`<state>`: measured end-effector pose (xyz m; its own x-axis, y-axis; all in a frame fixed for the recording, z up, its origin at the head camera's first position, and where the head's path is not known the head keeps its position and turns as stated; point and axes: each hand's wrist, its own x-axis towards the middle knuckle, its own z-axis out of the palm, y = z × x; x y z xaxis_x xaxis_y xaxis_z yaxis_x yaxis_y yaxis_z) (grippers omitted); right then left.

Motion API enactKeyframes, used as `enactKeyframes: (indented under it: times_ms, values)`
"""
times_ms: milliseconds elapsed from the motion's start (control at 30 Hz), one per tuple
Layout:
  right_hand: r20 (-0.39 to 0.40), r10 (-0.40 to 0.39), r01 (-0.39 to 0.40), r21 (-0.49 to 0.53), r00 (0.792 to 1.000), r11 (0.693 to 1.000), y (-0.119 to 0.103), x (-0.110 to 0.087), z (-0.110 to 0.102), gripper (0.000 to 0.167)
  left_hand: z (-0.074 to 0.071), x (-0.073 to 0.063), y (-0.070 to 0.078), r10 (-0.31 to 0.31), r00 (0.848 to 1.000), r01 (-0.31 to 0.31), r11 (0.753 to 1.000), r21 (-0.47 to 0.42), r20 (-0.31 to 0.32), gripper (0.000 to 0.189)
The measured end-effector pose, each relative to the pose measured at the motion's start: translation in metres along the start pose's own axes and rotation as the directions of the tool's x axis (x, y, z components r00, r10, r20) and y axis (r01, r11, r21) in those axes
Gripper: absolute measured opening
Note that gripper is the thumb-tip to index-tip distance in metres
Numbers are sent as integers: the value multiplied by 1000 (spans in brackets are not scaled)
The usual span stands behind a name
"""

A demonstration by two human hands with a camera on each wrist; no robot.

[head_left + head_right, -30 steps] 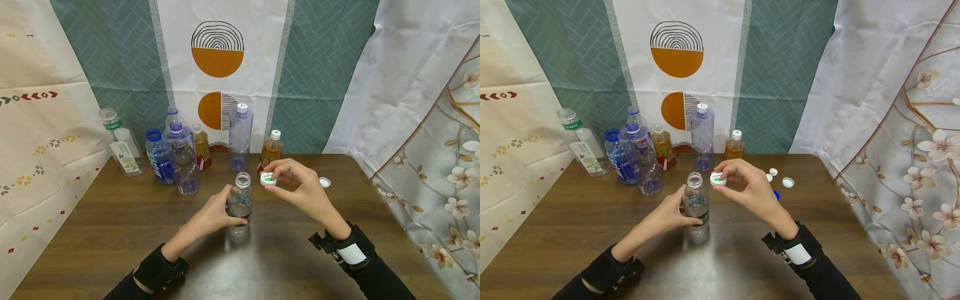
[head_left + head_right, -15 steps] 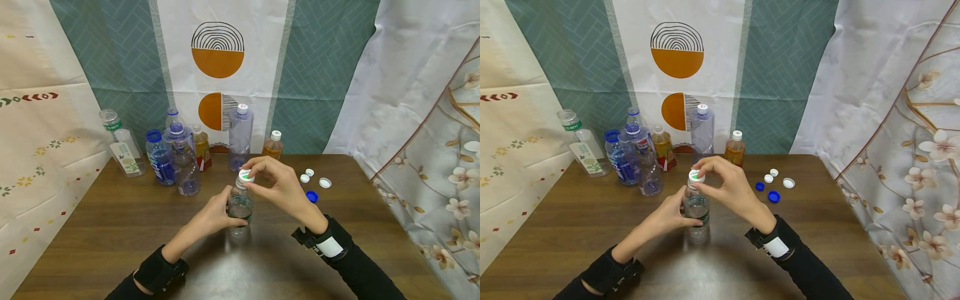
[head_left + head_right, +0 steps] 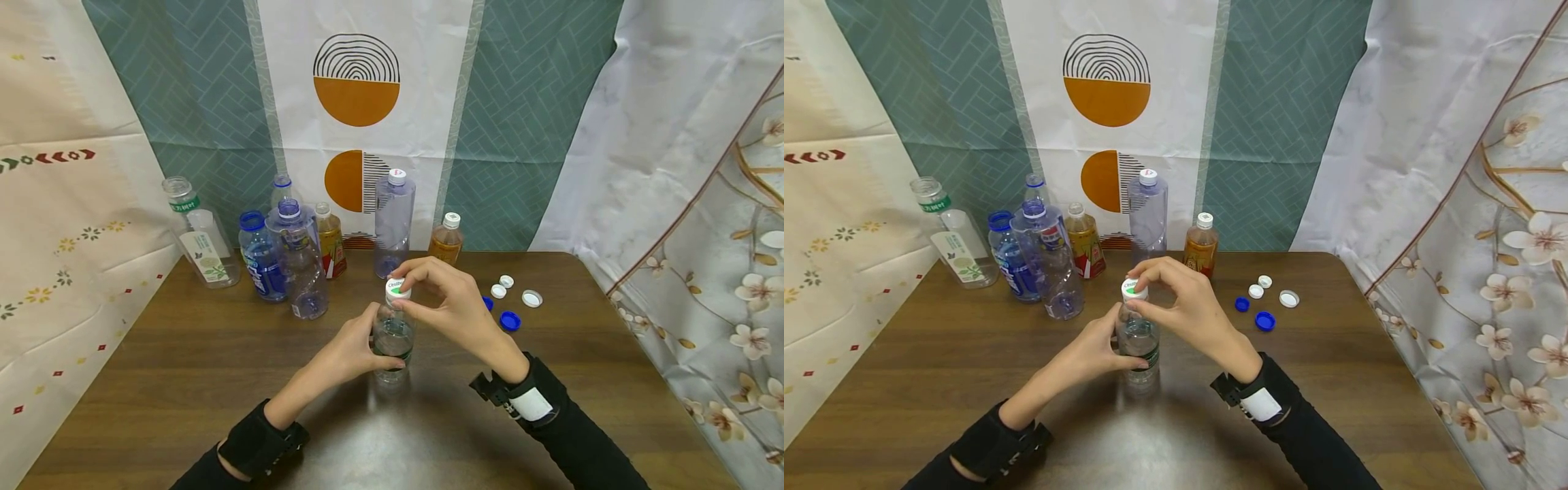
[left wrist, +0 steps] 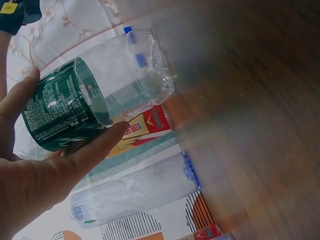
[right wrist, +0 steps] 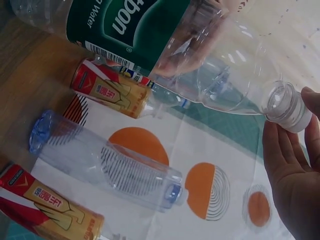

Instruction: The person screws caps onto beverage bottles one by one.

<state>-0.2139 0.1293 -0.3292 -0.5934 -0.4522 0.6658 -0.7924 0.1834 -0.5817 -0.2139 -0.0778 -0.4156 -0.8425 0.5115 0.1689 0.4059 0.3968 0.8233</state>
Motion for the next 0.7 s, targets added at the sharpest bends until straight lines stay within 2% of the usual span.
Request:
enactKeyframes:
  times_ms: [533,700]
  values:
    - [-6,22,-22,-47,1000,999,2,-2,1,27,-1,0,2,7,1000,-7,1000,25,-5,70]
    - [45,11,-7,-87,999,996,0,-1,-3,28,-1,0,0,6,1000,-6,1000,13,-2,70]
